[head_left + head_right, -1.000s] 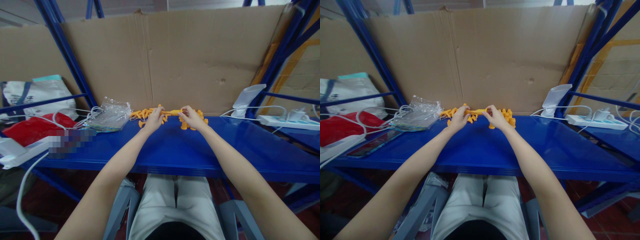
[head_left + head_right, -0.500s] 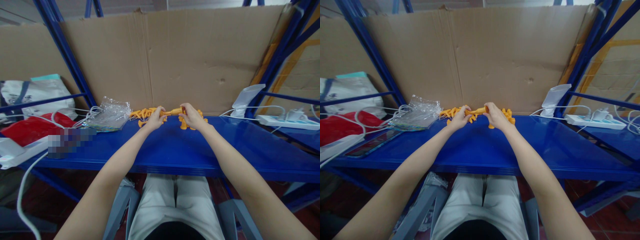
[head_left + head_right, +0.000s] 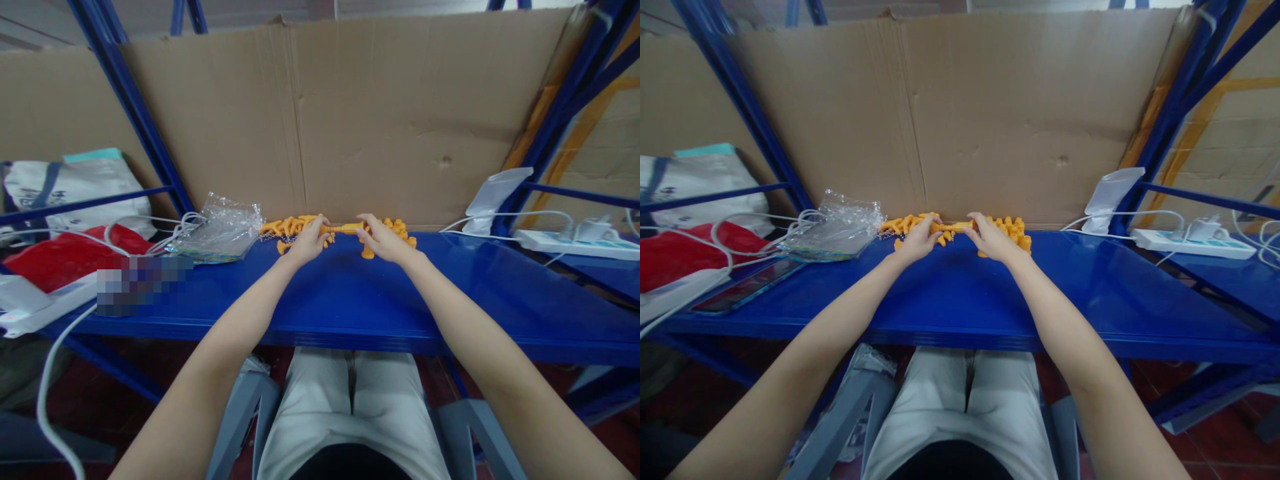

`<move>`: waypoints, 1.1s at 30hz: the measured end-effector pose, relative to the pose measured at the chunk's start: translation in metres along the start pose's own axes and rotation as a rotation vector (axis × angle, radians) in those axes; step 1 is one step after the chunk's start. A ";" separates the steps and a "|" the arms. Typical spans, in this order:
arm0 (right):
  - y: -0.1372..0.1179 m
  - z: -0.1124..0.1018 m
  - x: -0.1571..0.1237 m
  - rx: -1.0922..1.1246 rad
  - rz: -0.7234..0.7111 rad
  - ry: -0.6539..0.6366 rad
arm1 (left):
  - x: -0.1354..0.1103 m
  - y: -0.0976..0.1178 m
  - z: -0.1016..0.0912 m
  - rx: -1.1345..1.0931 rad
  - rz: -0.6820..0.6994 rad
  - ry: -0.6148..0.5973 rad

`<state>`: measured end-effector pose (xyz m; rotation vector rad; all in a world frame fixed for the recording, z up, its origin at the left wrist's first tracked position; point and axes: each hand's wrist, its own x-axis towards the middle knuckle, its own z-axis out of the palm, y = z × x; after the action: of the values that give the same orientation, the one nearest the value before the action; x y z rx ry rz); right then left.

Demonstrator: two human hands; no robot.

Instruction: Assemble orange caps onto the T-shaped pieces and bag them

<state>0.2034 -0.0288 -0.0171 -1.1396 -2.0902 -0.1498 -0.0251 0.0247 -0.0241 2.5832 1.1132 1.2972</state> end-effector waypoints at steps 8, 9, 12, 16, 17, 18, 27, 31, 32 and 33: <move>0.007 0.004 0.003 -0.042 -0.040 -0.007 | -0.001 0.005 0.002 0.032 -0.036 -0.032; 0.007 0.002 0.002 -0.053 -0.052 -0.010 | -0.001 0.006 0.002 0.029 -0.067 -0.057; 0.005 -0.004 0.001 -0.110 -0.065 -0.027 | 0.000 0.008 0.003 -0.005 -0.158 -0.127; 0.007 -0.006 0.001 -0.197 -0.079 0.000 | 0.000 0.017 0.002 -0.160 -0.280 -0.217; 0.008 -0.006 0.002 -0.210 -0.091 0.014 | -0.001 0.020 0.001 -0.213 -0.330 -0.258; 0.009 -0.006 0.003 -0.222 -0.102 0.026 | -0.001 0.024 -0.001 -0.265 -0.381 -0.301; -0.001 -0.009 0.001 -0.359 -0.047 0.072 | 0.000 0.039 -0.010 -0.583 -0.606 -0.456; -0.003 -0.013 0.001 -0.383 0.035 0.085 | -0.002 0.034 -0.010 -0.648 -0.662 -0.546; -0.001 -0.015 0.001 -0.378 0.055 0.098 | -0.003 0.032 -0.010 -0.646 -0.675 -0.563; 0.002 -0.017 0.001 -0.367 0.071 0.113 | -0.004 0.030 -0.010 -0.636 -0.688 -0.569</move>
<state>0.2141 -0.0341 -0.0052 -1.3828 -1.9678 -0.5697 -0.0164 -0.0027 -0.0098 1.6903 1.0781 0.5630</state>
